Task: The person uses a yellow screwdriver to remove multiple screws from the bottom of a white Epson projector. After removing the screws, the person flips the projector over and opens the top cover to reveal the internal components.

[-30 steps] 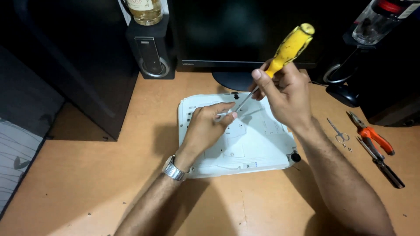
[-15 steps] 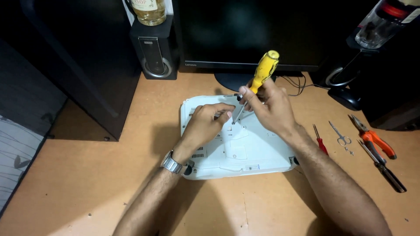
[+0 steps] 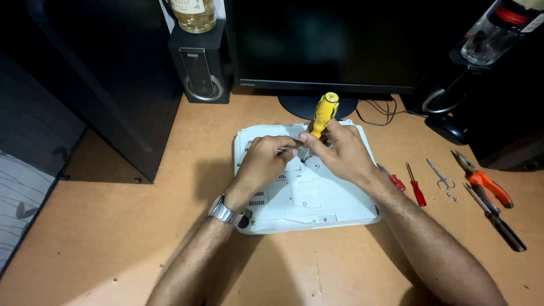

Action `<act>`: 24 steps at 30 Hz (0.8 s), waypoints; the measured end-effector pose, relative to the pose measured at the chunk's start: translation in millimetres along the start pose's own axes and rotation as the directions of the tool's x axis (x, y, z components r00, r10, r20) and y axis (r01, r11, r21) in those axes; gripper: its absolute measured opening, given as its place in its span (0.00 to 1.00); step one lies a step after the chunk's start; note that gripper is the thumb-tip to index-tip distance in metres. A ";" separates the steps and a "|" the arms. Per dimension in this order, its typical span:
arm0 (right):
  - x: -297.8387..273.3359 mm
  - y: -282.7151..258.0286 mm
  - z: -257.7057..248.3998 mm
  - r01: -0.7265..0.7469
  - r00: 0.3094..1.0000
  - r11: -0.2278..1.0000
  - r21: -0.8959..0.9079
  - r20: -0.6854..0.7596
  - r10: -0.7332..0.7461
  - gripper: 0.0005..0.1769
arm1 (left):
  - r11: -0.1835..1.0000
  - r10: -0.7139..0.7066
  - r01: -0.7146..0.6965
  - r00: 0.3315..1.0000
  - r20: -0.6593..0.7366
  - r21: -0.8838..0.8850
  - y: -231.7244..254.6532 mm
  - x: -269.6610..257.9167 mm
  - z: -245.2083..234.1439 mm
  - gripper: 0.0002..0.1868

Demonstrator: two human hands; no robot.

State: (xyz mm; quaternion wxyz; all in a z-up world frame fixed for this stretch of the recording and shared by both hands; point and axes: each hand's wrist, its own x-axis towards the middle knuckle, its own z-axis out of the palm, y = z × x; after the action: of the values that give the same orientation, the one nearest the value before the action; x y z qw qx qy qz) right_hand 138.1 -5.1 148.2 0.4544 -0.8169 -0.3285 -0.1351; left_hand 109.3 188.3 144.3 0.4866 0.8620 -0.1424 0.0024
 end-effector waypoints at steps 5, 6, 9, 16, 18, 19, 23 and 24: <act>6.2 -13.3 -8.8 -0.089 0.982 0.996 -0.016 0.168 0.090 0.10 | 1.000 -0.020 0.020 1.000 -0.010 -0.016 6.7 -4.1 -1.8 0.13; 7.6 -18.2 -10.5 -0.117 0.972 0.993 -0.020 0.204 0.119 0.11 | 1.000 -0.020 0.019 1.000 -0.016 -0.009 10.1 -5.1 -3.3 0.13; 5.5 -16.9 -10.6 -0.174 0.972 0.984 0.041 0.169 0.165 0.12 | 0.999 -0.014 0.013 0.999 -0.033 -0.034 7.5 -2.3 -3.3 0.14; 5.5 5.2 2.0 -0.193 0.981 0.978 0.082 0.050 0.190 0.16 | 0.976 0.195 -0.209 0.965 -0.176 -0.061 7.0 -3.2 -2.4 0.23; 5.2 2.4 3.1 -0.206 0.978 0.975 0.084 -0.025 0.209 0.17 | 0.947 0.179 -0.234 0.954 -0.242 -0.221 18.8 -7.6 -4.3 0.25; 4.7 4.8 3.4 -0.206 0.978 0.975 0.084 -0.027 0.209 0.17 | 0.946 0.181 -0.236 0.954 -0.241 -0.221 20.4 -4.9 0.8 0.25; 3.4 8.6 6.6 -0.215 0.974 0.977 0.006 -0.070 0.215 0.11 | 0.901 0.262 -0.363 0.892 -0.369 -0.238 21.5 10.1 20.7 0.25; 3.7 8.1 7.2 -0.214 0.974 0.976 -0.027 -0.079 0.211 0.11 | 0.900 0.241 -0.357 0.885 -0.397 -0.249 21.0 15.8 25.4 0.23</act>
State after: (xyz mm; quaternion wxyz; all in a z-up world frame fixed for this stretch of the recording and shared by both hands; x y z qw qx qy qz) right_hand 145.7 -0.6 140.8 0.4641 -0.8495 -0.2192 -0.1222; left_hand 115.8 152.9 150.7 0.6292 0.7251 -0.1830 0.2119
